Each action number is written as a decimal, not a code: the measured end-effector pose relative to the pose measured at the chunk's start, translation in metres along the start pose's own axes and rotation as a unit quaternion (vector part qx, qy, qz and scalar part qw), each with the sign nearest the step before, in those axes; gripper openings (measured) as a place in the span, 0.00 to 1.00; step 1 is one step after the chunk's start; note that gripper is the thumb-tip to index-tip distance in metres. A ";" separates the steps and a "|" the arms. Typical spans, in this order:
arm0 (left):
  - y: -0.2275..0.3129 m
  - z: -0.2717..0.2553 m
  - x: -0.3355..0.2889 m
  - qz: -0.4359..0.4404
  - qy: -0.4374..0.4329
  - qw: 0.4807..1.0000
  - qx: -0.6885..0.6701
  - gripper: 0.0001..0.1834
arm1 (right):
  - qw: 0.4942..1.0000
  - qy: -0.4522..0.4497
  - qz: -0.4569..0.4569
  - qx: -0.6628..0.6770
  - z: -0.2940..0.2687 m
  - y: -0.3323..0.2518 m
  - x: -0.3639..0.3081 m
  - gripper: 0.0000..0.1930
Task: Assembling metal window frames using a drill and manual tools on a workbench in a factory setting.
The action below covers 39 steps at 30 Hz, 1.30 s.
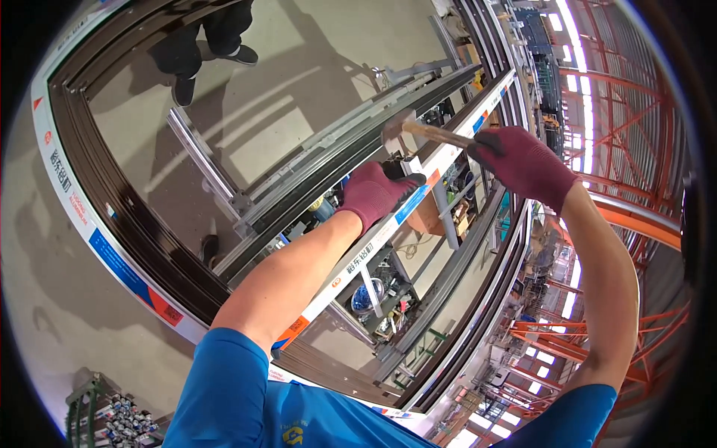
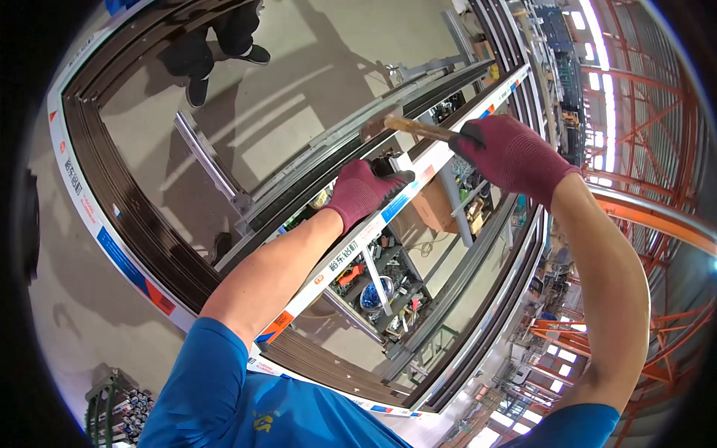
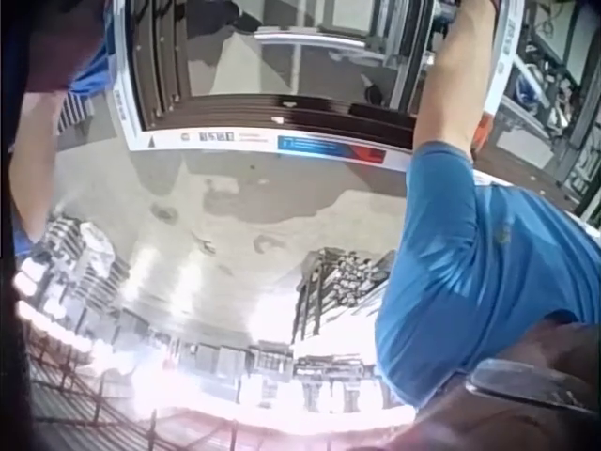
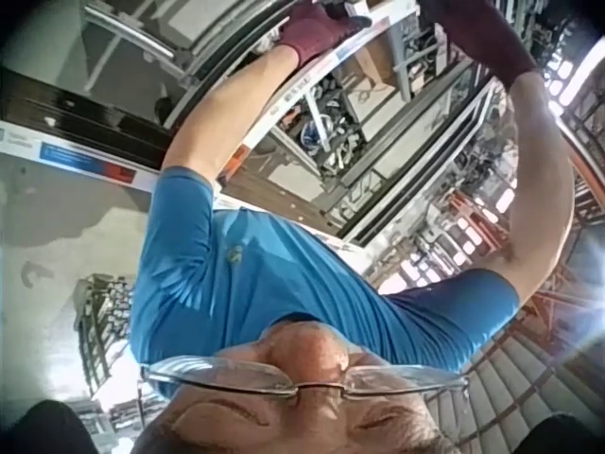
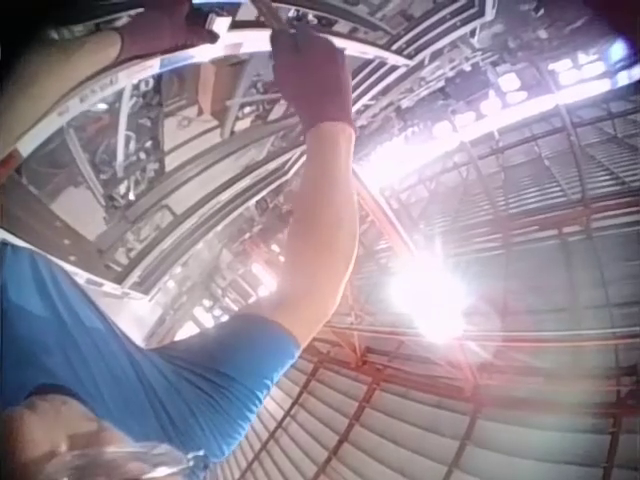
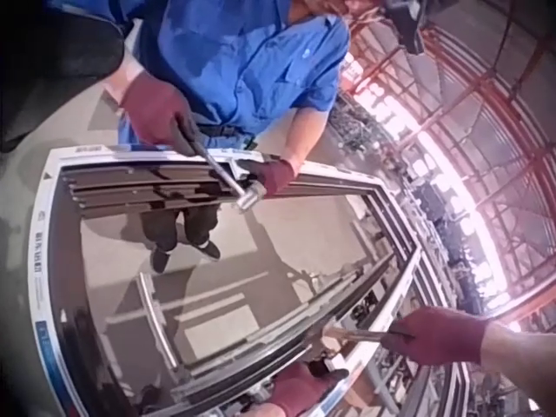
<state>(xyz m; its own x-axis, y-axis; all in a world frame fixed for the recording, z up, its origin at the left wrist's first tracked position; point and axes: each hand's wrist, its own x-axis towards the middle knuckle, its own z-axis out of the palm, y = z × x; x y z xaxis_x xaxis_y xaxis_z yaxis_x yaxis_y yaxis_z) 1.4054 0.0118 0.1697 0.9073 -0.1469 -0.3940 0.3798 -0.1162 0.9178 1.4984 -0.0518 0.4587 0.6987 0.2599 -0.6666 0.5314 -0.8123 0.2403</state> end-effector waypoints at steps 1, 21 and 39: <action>-0.004 0.002 0.003 -0.001 0.003 1.000 -0.001 0.44 | 0.999 0.023 -0.005 0.025 -0.004 -0.002 0.001 0.15; 0.003 -0.010 -0.003 -0.016 -0.061 0.993 -0.095 0.46 | 0.995 0.006 -0.053 -0.084 0.017 0.012 0.002 0.17; 0.014 -0.013 -0.008 -0.053 -0.052 0.997 0.009 0.50 | 0.996 -0.054 -0.006 -0.075 0.003 0.004 0.009 0.18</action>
<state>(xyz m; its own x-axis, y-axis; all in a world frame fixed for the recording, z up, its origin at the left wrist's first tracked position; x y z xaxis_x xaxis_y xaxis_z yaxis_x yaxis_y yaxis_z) 1.4059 0.0245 0.1864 0.8379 -0.2339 -0.4931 0.4690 -0.1533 0.8698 1.5056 -0.0546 0.4518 0.6403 0.2040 -0.7406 0.6105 -0.7203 0.3294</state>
